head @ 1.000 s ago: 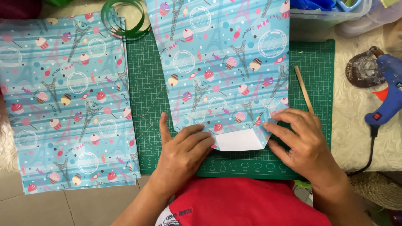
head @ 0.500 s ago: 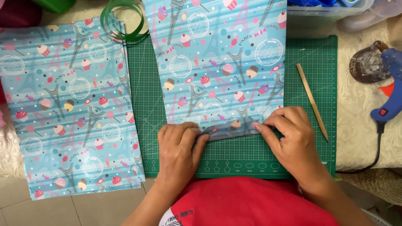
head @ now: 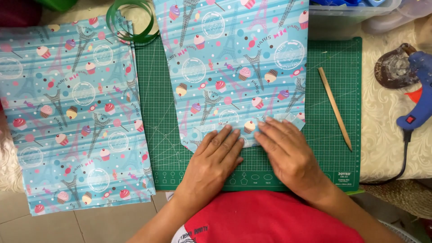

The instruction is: Marking, folding, and gluing patterned paper to construct the base of a gift bag.

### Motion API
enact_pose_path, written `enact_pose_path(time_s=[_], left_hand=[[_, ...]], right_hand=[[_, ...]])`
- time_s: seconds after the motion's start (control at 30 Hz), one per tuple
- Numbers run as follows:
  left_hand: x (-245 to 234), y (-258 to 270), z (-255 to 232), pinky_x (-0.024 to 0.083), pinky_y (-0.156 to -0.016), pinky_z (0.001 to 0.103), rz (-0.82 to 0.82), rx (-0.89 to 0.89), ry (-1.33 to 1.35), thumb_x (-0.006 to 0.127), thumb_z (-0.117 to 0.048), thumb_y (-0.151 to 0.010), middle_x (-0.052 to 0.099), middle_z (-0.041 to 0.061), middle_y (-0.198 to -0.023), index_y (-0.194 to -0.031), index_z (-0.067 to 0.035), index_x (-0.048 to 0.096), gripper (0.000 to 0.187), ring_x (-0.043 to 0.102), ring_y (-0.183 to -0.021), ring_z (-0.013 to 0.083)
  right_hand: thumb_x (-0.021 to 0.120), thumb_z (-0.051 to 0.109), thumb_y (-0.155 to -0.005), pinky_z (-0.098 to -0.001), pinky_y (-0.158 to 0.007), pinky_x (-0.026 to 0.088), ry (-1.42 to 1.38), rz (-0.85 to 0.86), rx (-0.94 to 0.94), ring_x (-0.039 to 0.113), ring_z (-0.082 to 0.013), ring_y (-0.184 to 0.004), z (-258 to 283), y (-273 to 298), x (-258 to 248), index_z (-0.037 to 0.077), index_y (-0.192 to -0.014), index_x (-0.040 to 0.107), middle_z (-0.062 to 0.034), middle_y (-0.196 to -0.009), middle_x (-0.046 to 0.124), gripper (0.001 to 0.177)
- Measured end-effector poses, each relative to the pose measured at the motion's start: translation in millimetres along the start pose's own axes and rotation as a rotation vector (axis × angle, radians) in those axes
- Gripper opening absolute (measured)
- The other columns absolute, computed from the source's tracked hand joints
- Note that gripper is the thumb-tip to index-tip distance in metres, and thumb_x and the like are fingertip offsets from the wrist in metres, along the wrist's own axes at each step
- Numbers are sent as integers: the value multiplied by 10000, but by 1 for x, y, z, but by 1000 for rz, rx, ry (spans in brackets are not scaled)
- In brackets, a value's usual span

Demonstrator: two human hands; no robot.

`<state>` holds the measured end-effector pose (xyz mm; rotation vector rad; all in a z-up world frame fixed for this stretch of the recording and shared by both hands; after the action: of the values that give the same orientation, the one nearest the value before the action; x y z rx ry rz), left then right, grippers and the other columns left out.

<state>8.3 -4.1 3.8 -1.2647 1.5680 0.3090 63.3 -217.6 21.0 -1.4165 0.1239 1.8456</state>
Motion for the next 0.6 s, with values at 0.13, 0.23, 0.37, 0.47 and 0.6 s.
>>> enact_pose_path(time_s=[0.13,0.23,0.37,0.47,0.6], left_hand=[[4,8,-4,327,-1237,540,129,-39,17,586,-384,-1069,482,249,-1551,-1449,77,519,602,403,-1493,400],[2,18,-9,227,-1285,502,255,-115,-58,411,-611,-1049,292,213,-1674,-1587,10,336,825,235,-1578,355],[-8,33,-10,191,-1274,521,262,-156,-244,336,-783,-956,319,163,-1677,-1589,-10,352,999,271,-1572,301],[-16,46,-9,145,-1263,582,237,-212,-334,370,-837,-904,368,141,-1660,-1581,-25,377,1058,285,-1566,277],[-32,53,-8,77,-1184,758,236,-306,-334,439,-844,-852,428,108,-1628,-1560,-67,417,1052,276,-1567,269]], right_hand=[[653,136,-1006,-573,-1240,356,-47,201,-72,413,-398,-1496,4,14,11,-54,-1470,491,-229,-1570,458,528],[652,358,-993,-559,-1267,288,18,271,-23,340,-378,-1546,3,29,10,2,-1543,406,-197,-1640,376,700],[617,427,-984,-606,-1269,233,108,231,97,350,-324,-1551,3,44,1,50,-1561,408,-148,-1639,410,720],[630,397,-972,-638,-1264,211,141,197,183,344,-303,-1560,2,54,-4,79,-1571,411,-122,-1644,415,713],[669,325,-956,-717,-1202,254,142,144,202,425,-327,-1520,-3,52,-12,80,-1455,571,-104,-1562,536,565]])
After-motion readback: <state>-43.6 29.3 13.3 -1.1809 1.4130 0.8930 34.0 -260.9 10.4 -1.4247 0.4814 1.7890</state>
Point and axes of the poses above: each hand's wrist, its own y-axis away from the middle knuckle, its own x-axis out of the palm, z = x × y, the point moved 1 cm from there along -y, towards the middle knuckle
